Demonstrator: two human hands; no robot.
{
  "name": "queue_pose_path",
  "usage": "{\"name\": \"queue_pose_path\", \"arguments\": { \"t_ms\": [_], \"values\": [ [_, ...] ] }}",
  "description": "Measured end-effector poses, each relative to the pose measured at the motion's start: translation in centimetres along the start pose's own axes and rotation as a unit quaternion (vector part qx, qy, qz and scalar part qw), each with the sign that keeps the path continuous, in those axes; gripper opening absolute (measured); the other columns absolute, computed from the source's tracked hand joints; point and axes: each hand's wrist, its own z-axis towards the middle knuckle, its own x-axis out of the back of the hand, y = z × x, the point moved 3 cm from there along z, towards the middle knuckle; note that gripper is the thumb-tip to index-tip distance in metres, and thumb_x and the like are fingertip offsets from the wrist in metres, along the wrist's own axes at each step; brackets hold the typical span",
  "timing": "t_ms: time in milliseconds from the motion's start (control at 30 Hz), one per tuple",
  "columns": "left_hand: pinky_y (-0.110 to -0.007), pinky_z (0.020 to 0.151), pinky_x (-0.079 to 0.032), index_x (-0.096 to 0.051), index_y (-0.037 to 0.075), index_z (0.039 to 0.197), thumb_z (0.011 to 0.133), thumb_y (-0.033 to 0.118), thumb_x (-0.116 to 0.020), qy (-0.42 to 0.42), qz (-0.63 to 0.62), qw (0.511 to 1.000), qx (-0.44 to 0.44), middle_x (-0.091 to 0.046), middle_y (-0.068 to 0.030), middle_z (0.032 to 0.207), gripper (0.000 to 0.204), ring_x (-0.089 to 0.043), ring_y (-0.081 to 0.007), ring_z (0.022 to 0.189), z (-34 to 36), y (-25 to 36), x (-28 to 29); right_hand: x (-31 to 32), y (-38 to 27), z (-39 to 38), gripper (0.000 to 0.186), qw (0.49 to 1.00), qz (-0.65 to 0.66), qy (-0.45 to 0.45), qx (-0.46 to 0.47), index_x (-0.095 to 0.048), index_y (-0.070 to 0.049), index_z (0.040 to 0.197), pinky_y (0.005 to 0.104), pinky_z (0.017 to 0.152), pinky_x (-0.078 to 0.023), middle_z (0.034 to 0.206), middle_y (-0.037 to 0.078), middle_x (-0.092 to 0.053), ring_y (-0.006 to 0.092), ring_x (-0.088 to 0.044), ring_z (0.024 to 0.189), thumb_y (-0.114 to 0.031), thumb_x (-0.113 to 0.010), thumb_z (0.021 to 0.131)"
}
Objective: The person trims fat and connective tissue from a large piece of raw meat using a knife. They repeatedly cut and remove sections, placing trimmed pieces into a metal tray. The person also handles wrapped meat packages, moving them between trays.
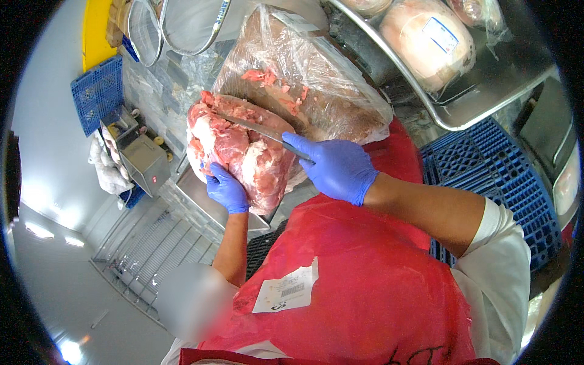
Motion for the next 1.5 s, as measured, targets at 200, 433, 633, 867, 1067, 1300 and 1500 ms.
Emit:
{"name": "queue_pose_path", "arguments": {
  "t_ms": [200,433,633,867,1067,1300,1500],
  "values": [
    [-0.037,0.072,-0.051,-0.069,-0.012,0.107,0.108,0.031,-0.055,-0.033,-0.057,0.994,0.089,-0.074,-0.0138,0.091,0.045,-0.059,-0.0150,0.079,-0.5,0.8,1.6,-3.7,4.8,0.6,0.056,0.902,0.430,-0.045,0.002,-0.047,-0.011,0.155,0.0296,0.059,-0.047,0.084,0.000,-0.065,0.0084,-0.054,0.066,-0.012,-0.063,0.101],
    [-0.036,0.062,-0.042,-0.060,-0.006,0.084,0.109,0.032,-0.055,-0.015,-0.088,0.995,0.048,-0.061,-0.0063,0.075,0.045,-0.047,-0.0120,0.070,0.0,2.1,1.1,-4.7,9.2,0.8,0.047,0.860,0.500,0.046,-0.095,-0.052,-0.006,0.150,0.0296,0.076,-0.053,0.109,0.004,-0.069,0.0085,-0.058,0.082,-0.018,-0.058,0.105],
    [-0.034,0.056,-0.039,-0.056,-0.003,0.075,0.109,0.029,-0.054,-0.005,-0.113,0.993,0.035,-0.055,-0.0004,0.067,0.047,-0.042,-0.0105,0.064,-0.1,2.8,1.0,1.0,7.0,-2.0,0.045,0.987,0.132,0.034,0.089,-0.057,-0.019,0.147,0.0472,0.077,-0.057,0.099,0.021,-0.072,0.0342,-0.072,0.083,-0.021,-0.058,0.103],
    [-0.031,0.062,-0.043,-0.059,-0.004,0.080,0.108,0.023,-0.056,-0.031,-0.136,0.989,0.056,-0.058,0.0002,0.072,0.039,-0.046,-0.0094,0.070,0.4,0.8,1.1,10.7,0.7,1.2,0.039,0.981,-0.170,-0.027,0.094,-0.064,-0.025,0.138,0.0527,0.070,-0.056,0.085,0.019,-0.069,0.0392,-0.070,0.076,-0.028,-0.057,0.100],
    [-0.030,0.072,-0.049,-0.065,-0.008,0.093,0.108,0.018,-0.055,-0.035,-0.173,0.981,0.075,-0.064,-0.0026,0.081,0.032,-0.052,-0.0087,0.077,0.4,-0.3,1.1,11.0,1.2,3.9,0.044,0.974,-0.156,-0.033,0.159,-0.063,-0.034,0.140,0.0504,0.070,-0.056,0.081,0.018,-0.066,0.0369,-0.068,0.074,-0.028,-0.062,0.097],
    [-0.031,0.064,-0.044,-0.059,-0.006,0.084,0.108,0.019,-0.054,-0.036,-0.104,0.993,0.043,-0.061,-0.0027,0.074,0.035,-0.049,-0.0087,0.073,-0.6,-0.5,1.3,-3.1,3.4,0.0,0.052,0.993,0.119,0.015,0.020,-0.050,-0.027,0.152,0.0528,0.066,-0.055,0.086,0.023,-0.070,0.0430,-0.069,0.073,-0.028,-0.061,0.101],
    [-0.032,0.061,-0.041,-0.058,-0.005,0.082,0.109,0.020,-0.053,-0.026,-0.107,0.993,0.042,-0.059,-0.0021,0.071,0.037,-0.046,-0.0088,0.070,-0.3,0.5,1.5,-7.7,5.8,0.2,0.050,0.943,0.325,0.056,0.036,-0.053,-0.024,0.151,0.0398,0.076,-0.058,0.103,0.024,-0.072,0.0308,-0.073,0.084,-0.027,-0.062,0.102]
  ]
}}
